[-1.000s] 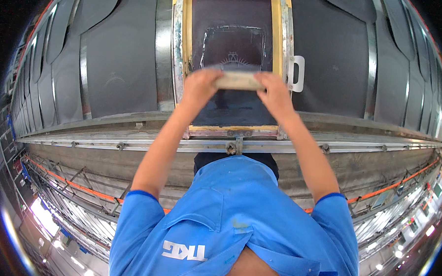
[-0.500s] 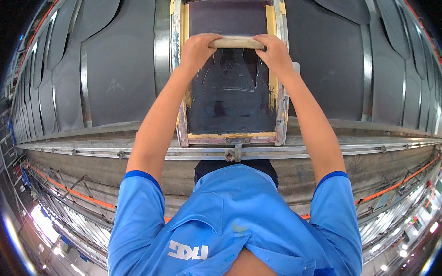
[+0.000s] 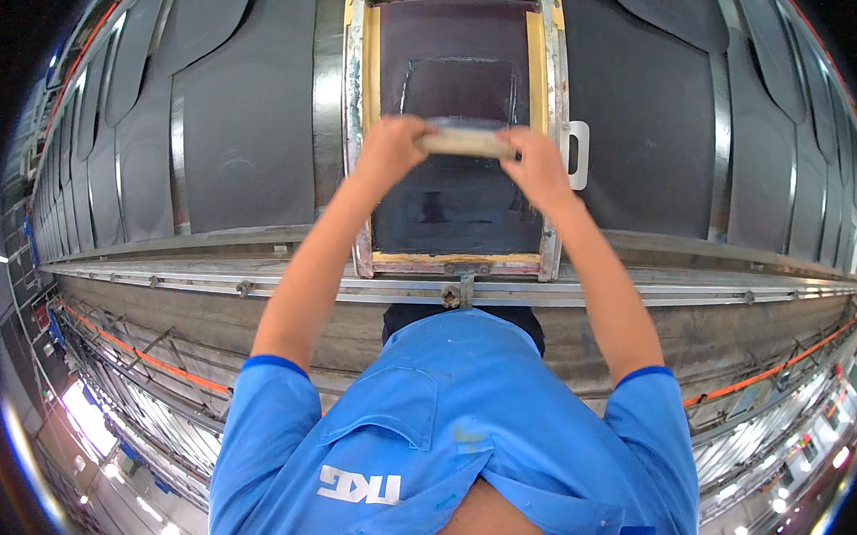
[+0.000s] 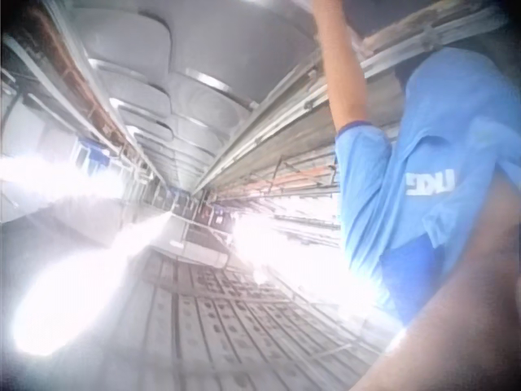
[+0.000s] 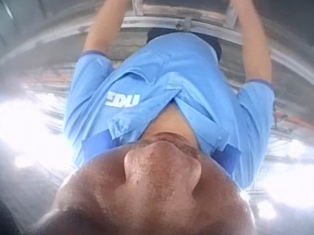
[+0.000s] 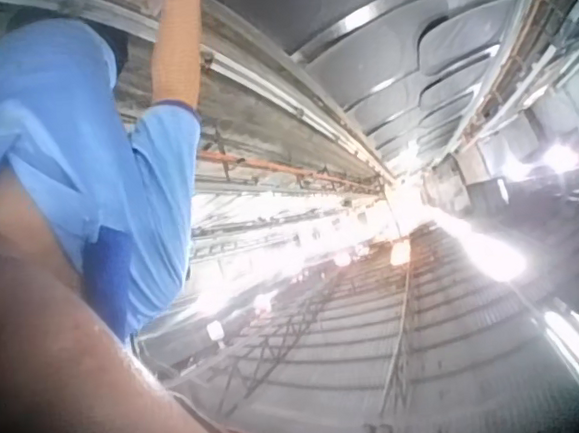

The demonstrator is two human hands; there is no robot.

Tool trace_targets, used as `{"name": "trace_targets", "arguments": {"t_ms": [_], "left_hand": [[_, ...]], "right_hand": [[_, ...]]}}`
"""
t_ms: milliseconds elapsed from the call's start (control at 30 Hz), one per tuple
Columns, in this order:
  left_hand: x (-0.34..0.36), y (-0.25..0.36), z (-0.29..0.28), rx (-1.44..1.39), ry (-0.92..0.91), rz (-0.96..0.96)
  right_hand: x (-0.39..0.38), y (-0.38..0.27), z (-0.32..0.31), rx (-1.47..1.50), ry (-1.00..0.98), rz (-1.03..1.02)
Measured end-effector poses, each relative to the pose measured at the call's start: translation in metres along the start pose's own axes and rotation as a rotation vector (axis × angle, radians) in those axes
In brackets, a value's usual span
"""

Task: The person prepares a screen printing frame by pouring liquid onto the mesh and spreading it with a squeegee. They then position the frame over a dark fabric on a conveyor and pull the squeegee across the mesh to transfer the design onto the fabric.

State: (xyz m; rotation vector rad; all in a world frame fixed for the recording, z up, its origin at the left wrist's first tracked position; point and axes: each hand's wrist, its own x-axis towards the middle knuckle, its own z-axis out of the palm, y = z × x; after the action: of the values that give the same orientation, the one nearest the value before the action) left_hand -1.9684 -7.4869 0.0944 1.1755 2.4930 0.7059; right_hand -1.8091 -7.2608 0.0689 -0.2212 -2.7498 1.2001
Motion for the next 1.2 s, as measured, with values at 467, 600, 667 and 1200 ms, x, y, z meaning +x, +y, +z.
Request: {"name": "trace_targets", "arguments": {"t_ms": [467, 600, 667, 1200], "left_hand": [[-0.122, 0.040, 0.041, -0.012, 0.169, 0.048], [-0.126, 0.042, 0.048, -0.043, 0.190, 0.064], [-0.137, 0.041, 0.047, -0.040, 0.214, 0.075], [-0.280, -0.178, -0.125, 0.051, 0.255, 0.026]], "right_hand": [[-0.014, 0.079, -0.029, 0.046, 0.470, 0.361], [0.010, 0.090, -0.021, 0.065, 0.466, 0.390], [0.016, 0.079, -0.023, 0.033, 0.532, 0.384], [0.096, -0.190, 0.191, 0.157, 0.553, 0.241]]}}
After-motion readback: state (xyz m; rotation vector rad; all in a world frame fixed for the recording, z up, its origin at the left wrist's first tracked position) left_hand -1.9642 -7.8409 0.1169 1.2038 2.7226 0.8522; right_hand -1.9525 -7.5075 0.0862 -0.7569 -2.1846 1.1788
